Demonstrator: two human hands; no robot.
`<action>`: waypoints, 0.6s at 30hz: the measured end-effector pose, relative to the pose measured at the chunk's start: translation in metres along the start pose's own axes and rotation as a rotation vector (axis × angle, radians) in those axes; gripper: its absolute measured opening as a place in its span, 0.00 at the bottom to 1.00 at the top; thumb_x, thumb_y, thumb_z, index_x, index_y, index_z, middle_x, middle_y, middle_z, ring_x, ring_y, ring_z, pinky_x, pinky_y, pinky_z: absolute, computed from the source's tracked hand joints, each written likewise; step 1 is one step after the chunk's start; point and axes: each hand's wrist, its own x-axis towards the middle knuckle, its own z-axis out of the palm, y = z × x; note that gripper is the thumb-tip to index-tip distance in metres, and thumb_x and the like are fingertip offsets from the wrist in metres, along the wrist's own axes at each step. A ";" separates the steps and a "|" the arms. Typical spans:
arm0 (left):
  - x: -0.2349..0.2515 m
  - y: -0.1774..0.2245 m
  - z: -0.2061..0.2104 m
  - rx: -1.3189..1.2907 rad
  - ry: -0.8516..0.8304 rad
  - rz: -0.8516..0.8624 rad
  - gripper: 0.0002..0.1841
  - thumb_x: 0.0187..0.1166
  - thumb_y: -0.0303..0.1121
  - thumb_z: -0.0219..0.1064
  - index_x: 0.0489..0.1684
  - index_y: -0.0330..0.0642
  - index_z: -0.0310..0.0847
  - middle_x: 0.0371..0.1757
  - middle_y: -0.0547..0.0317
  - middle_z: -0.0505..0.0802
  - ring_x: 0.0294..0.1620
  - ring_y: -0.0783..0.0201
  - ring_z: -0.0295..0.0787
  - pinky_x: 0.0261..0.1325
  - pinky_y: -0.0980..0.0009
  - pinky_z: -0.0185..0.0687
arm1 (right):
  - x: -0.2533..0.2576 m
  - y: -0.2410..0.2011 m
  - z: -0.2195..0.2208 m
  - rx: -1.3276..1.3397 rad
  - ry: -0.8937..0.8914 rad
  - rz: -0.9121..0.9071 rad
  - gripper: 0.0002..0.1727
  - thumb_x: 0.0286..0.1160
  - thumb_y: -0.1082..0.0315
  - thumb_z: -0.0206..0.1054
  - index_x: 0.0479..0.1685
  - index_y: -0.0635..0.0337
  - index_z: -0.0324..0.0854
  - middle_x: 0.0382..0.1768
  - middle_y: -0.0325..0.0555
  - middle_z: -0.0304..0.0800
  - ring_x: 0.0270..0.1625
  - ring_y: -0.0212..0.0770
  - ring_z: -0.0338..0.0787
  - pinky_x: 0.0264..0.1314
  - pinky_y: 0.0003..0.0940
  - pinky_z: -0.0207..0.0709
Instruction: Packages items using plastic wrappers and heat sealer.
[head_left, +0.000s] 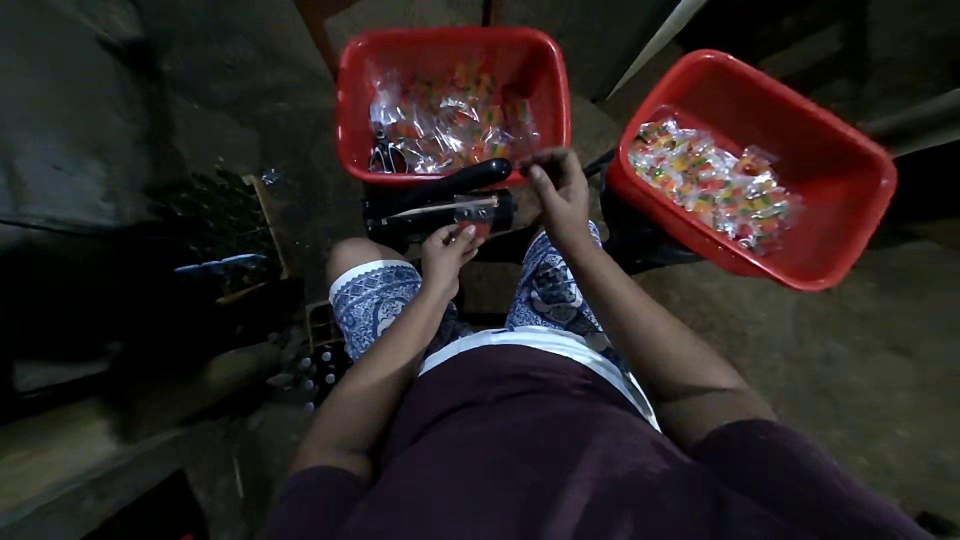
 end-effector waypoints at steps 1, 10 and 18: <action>-0.010 0.003 -0.001 0.019 -0.015 0.028 0.12 0.83 0.26 0.67 0.59 0.31 0.78 0.46 0.54 0.91 0.42 0.66 0.92 0.51 0.68 0.91 | -0.014 -0.003 -0.004 -0.049 -0.002 -0.016 0.15 0.84 0.70 0.59 0.58 0.74 0.77 0.55 0.52 0.87 0.57 0.33 0.88 0.62 0.30 0.83; -0.064 0.007 -0.003 0.150 -0.123 0.306 0.13 0.79 0.24 0.69 0.60 0.34 0.81 0.49 0.57 0.91 0.46 0.68 0.91 0.54 0.67 0.90 | -0.071 -0.040 0.004 0.125 -0.163 0.150 0.11 0.76 0.76 0.68 0.54 0.69 0.83 0.41 0.41 0.91 0.41 0.26 0.89 0.49 0.25 0.86; -0.065 0.028 -0.014 0.465 -0.163 0.829 0.12 0.77 0.19 0.68 0.55 0.27 0.85 0.50 0.50 0.94 0.52 0.70 0.91 0.59 0.74 0.88 | -0.072 -0.060 -0.003 0.080 -0.236 0.172 0.12 0.75 0.75 0.70 0.55 0.67 0.84 0.42 0.40 0.91 0.40 0.24 0.89 0.48 0.22 0.86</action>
